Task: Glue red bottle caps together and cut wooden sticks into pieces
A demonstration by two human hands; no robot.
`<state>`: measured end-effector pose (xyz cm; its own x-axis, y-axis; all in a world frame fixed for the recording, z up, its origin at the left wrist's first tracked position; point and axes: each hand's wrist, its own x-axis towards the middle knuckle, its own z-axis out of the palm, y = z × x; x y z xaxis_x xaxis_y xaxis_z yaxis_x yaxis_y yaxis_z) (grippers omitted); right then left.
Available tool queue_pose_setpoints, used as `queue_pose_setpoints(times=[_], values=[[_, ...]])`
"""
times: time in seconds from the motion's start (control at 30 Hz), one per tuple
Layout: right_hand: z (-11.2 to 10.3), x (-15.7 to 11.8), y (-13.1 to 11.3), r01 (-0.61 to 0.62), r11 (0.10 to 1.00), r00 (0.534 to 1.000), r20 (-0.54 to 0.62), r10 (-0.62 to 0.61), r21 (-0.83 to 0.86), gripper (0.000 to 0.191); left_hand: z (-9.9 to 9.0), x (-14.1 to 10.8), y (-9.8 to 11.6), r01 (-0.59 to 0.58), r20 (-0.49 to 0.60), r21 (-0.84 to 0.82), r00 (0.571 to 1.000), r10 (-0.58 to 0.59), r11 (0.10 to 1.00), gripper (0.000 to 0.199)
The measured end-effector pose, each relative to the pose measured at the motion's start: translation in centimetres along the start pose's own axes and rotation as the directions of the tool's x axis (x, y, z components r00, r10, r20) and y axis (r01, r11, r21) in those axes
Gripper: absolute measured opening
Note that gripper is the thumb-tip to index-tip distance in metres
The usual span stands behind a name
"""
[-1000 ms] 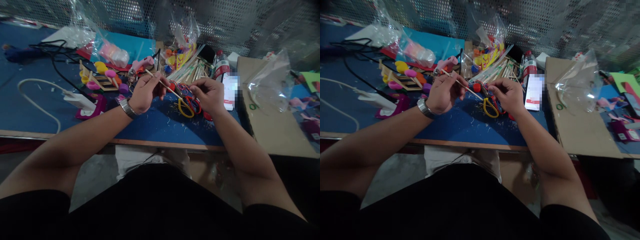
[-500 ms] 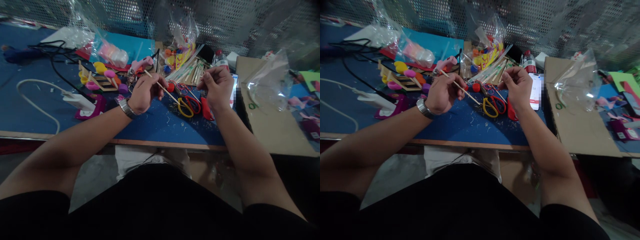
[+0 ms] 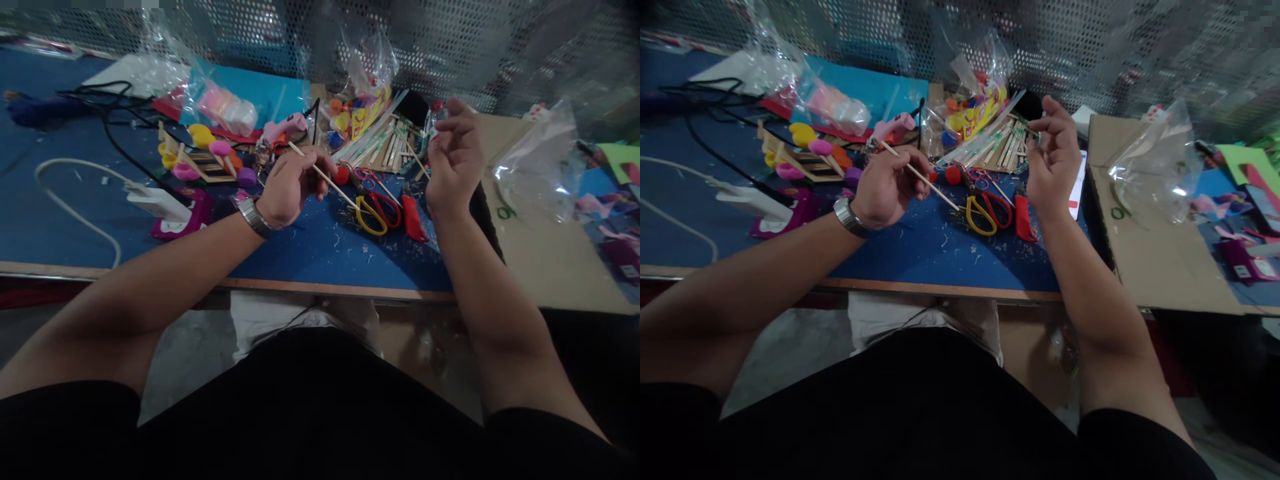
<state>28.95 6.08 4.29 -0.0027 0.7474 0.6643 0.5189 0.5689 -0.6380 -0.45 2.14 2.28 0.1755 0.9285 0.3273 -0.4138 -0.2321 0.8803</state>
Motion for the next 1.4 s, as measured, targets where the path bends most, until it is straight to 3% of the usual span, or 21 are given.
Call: queue_pose_setpoints(times=[0.27,0.5,0.7,0.93,1.1,1.27,1.4], values=[[0.4,-0.8,-0.4,-0.095,0.994,0.933,0.344,0.107,-0.051,0.032,0.3,-0.2,0.4,0.017,-0.019,0.031,1.000,-0.016,0.999,0.034],[-0.4,-0.4,-0.1,-0.012,0.991,0.958,0.283,0.049,-0.131,0.044,-0.1,0.1,0.0,-0.004,0.016,0.056,1.000,0.003,0.998,0.037],[0.0,-0.5,-0.3,0.053,0.985,0.947,0.323,0.004,-0.166,0.031,-0.1,-0.1,0.1,0.047,-0.019,0.129,0.999,-0.045,0.991,0.038],[0.4,-0.8,-1.4,0.139,0.955,0.872,0.490,0.007,-0.262,0.027,0.1,0.0,0.5,0.051,-0.006,0.184,0.999,-0.051,0.982,0.050],[0.3,-0.8,-1.3,0.186,0.921,0.767,0.636,0.083,-0.344,0.020,0.2,-0.1,0.3,0.018,0.024,0.165,0.999,-0.022,0.986,0.052],[0.7,-1.4,-2.4,0.160,0.904,0.676,0.711,0.193,-0.397,0.042,0.5,-0.3,0.4,0.036,-0.022,0.185,0.999,-0.032,0.982,0.048],[1.1,-1.7,-2.7,0.177,0.872,0.631,0.733,0.256,-0.457,0.052,0.3,-0.5,0.5,-0.028,0.022,0.101,0.999,0.026,0.995,0.045]])
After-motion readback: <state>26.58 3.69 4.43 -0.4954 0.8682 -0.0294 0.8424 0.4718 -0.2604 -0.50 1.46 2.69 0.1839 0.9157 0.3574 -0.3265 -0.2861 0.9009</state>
